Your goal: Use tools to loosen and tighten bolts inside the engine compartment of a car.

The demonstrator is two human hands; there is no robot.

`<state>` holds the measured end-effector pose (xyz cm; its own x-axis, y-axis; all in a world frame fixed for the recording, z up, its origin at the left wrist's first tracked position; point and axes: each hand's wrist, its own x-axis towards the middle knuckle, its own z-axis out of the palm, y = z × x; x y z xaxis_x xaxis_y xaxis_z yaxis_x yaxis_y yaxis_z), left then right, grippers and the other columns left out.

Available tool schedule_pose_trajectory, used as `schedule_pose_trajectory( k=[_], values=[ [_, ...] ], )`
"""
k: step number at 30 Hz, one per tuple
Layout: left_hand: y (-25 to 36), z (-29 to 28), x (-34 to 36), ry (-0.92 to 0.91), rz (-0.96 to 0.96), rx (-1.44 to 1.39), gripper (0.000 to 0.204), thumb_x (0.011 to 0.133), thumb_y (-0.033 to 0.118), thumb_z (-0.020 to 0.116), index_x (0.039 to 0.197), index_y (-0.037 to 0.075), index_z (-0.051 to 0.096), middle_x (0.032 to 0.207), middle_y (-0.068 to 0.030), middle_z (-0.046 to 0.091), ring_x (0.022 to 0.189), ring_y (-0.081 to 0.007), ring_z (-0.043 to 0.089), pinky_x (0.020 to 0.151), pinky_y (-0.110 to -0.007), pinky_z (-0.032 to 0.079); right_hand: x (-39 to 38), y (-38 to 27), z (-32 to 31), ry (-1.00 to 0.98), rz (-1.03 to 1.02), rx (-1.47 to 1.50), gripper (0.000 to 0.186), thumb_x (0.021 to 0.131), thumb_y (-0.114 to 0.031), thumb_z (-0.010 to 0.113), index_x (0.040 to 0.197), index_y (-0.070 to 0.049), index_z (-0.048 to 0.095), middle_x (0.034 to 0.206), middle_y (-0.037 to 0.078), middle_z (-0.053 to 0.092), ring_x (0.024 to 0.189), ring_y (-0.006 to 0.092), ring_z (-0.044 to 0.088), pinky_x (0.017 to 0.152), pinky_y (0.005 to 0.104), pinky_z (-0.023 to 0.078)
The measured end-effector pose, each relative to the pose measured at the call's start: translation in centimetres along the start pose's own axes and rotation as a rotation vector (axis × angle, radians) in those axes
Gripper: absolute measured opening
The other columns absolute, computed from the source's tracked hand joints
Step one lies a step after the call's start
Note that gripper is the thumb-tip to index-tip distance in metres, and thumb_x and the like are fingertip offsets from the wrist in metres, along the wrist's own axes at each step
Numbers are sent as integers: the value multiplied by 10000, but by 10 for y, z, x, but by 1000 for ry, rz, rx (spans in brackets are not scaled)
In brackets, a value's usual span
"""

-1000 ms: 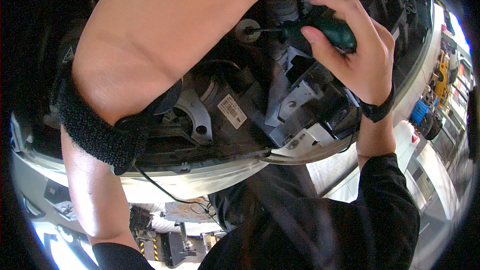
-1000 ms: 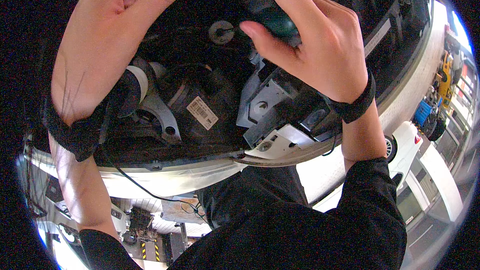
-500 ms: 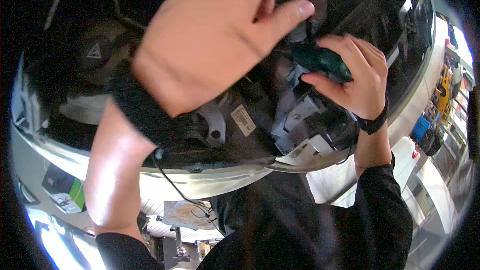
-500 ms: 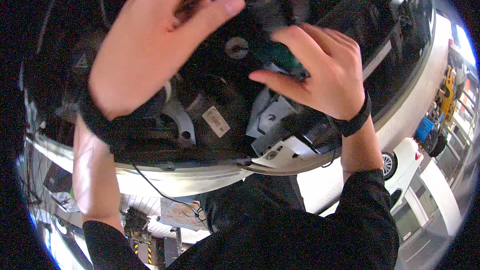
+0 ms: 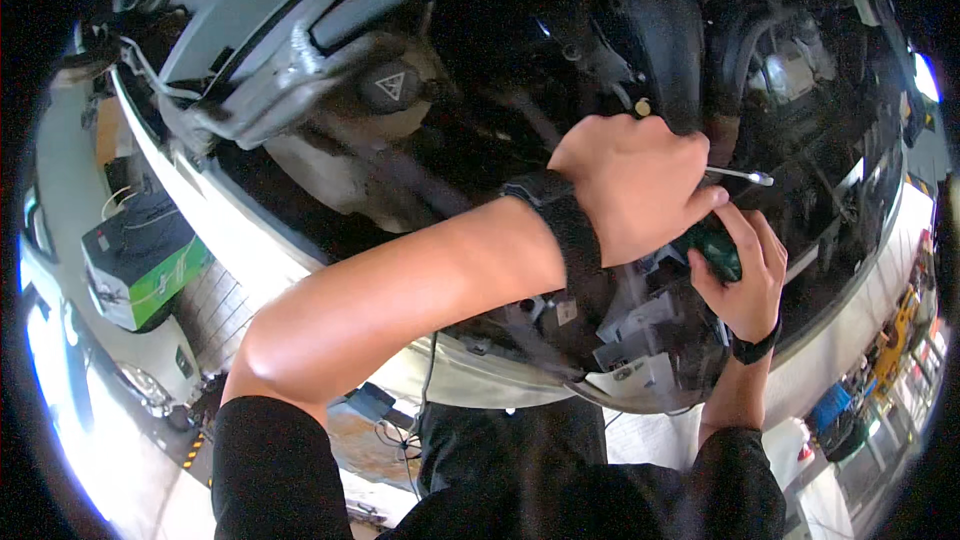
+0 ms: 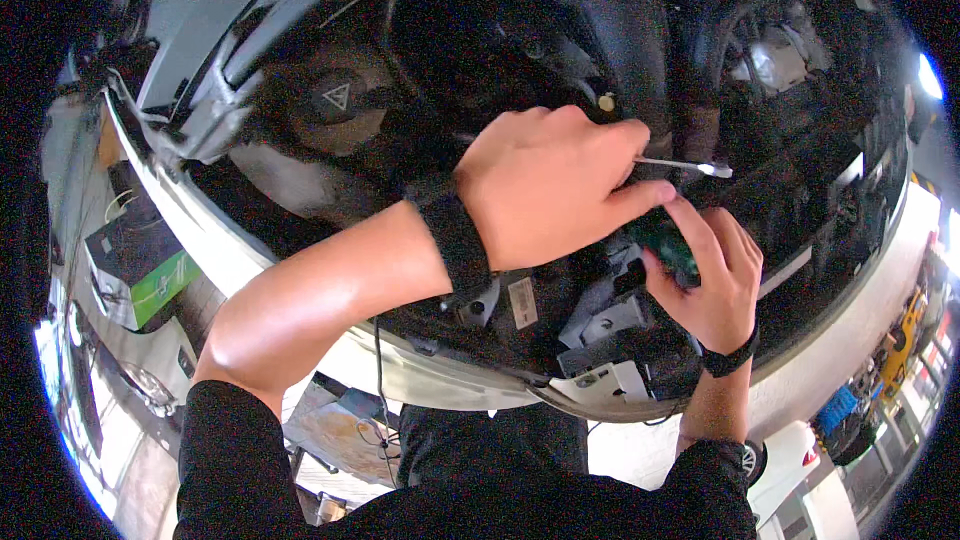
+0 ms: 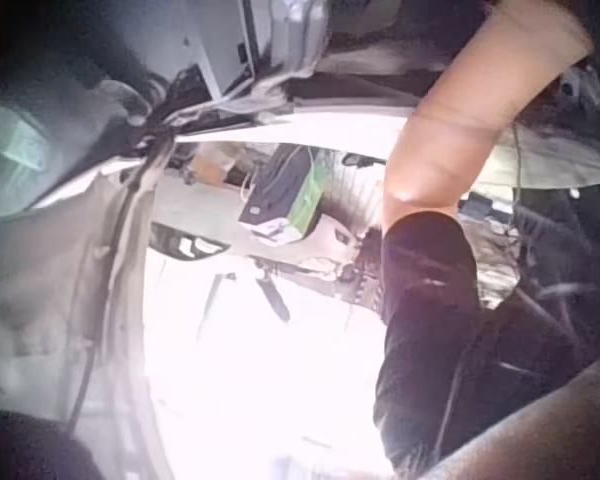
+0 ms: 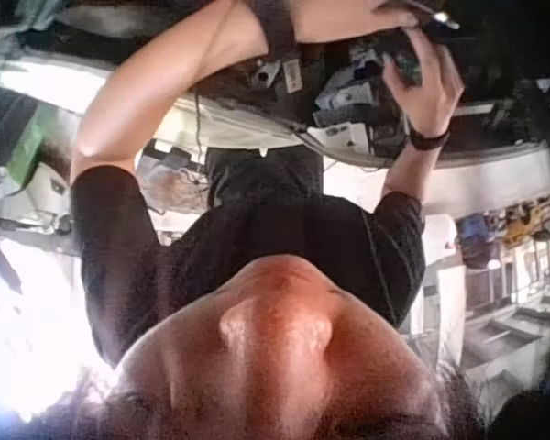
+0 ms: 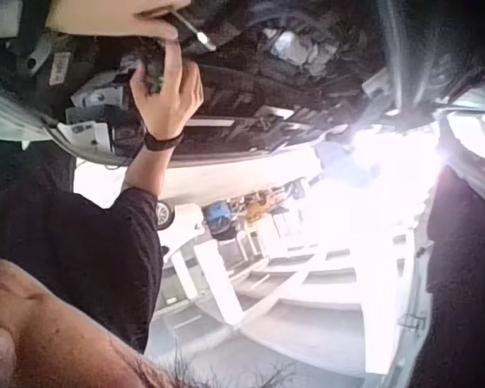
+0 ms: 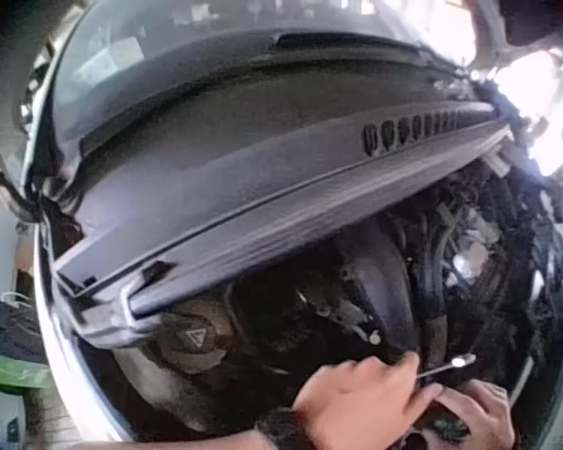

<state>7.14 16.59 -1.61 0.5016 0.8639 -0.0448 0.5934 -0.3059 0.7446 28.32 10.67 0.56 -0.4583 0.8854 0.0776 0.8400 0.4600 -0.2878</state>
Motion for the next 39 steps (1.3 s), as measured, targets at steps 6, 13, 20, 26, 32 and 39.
schedule_pose_trajectory(
  k=[6, 13, 20, 26, 32, 39],
  values=[
    [1, -2, 4, 1, 4, -12, 371, 883, 430, 608, 786, 72, 609, 692, -170, 659, 688, -379, 668, 614, -469, 552, -10, 16, 3, -7, -51, -34, 404, 680, -177, 786, 1033, -35, 647, 889, 117, 676, 753, 312, 644, 687, 374, 509],
    [0, 0, 4, 23, 7, -16, 366, 884, 424, 609, 801, 68, 617, 712, -134, 672, 684, -353, 672, 614, -460, 549, -13, 14, -1, -61, -48, 21, 336, 644, -124, 760, 956, -45, 664, 807, 92, 641, 688, 286, 616, 671, 378, 509],
    [0, 3, 3, -10, 9, -5, 369, 883, 430, 610, 815, 67, 619, 718, -122, 677, 683, -347, 674, 614, -457, 549, -3, 3, -3, -41, -79, 32, 511, 622, -210, 787, 1093, -63, 653, 824, 104, 609, 708, 306, 597, 681, 383, 509],
    [3, 1, 3, -30, 9, -13, 362, 885, 423, 609, 819, 68, 621, 728, -120, 681, 686, -345, 675, 610, -456, 551, -10, 12, 1, -18, -114, -44, 592, 605, -344, 841, 1078, -49, 642, 902, 123, 674, 772, 306, 655, 722, 384, 519],
    [4, 2, 3, -22, 9, -7, 355, 883, 415, 614, 818, 66, 616, 729, -111, 682, 681, -339, 674, 601, -446, 551, -10, 15, 1, -61, -49, 17, 495, 649, -244, 813, 1071, -53, 638, 843, 120, 654, 721, 298, 635, 704, 389, 521],
    [3, 3, 3, -22, 14, 13, 366, 885, 421, 614, 810, 62, 607, 701, -106, 670, 664, -334, 669, 585, -444, 543, -11, 16, 2, -60, -33, 64, 459, 664, -179, 786, 1088, -72, 644, 830, 106, 621, 732, 302, 616, 676, 388, 515]
  ],
)
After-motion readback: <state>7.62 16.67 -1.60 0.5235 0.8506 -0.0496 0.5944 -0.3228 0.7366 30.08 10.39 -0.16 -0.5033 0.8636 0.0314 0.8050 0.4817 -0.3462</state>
